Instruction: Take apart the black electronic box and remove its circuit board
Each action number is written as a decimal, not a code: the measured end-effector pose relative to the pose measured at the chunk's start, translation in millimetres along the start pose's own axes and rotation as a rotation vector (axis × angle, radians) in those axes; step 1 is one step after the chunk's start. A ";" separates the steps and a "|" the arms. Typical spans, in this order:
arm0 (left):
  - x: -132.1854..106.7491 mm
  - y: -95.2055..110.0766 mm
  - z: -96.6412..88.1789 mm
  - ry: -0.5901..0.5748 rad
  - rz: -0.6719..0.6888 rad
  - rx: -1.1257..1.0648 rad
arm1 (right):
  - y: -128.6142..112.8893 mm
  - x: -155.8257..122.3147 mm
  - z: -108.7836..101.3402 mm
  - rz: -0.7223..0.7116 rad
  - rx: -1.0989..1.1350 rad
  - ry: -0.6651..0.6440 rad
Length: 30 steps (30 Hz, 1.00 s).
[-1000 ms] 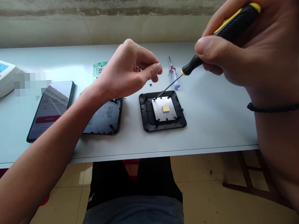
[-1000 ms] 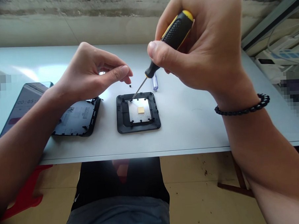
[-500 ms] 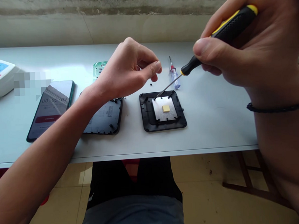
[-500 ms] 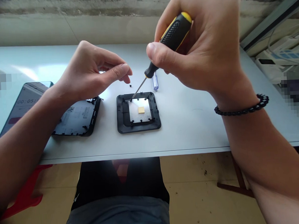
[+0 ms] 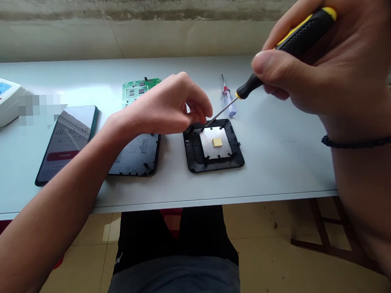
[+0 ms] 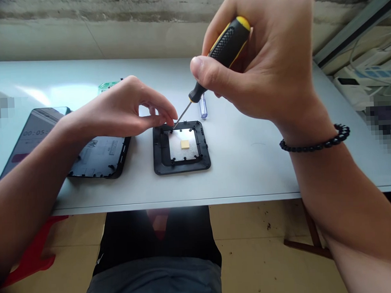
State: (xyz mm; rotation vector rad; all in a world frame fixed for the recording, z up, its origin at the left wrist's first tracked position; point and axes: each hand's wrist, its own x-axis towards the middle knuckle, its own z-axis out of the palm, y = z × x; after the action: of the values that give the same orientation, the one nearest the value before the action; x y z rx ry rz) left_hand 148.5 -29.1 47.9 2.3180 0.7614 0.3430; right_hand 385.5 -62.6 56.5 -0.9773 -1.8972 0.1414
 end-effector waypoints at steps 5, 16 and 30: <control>0.4 -1.2 -0.6 0.001 -0.032 0.026 | -0.4 -0.3 1.0 -0.007 -0.011 0.003; 3.0 -9.1 1.8 -0.017 -0.073 0.046 | -3.8 2.1 1.9 -0.038 -0.013 -0.003; 2.8 -7.9 0.9 0.017 -0.065 0.033 | -8.0 2.0 1.3 -0.038 0.028 -0.008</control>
State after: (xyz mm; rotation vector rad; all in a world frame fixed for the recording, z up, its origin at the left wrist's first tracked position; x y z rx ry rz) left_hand 147.7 -23.1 42.1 2.3173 0.8547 0.3237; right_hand 379.6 -66.3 61.0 -0.9221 -1.9153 0.1496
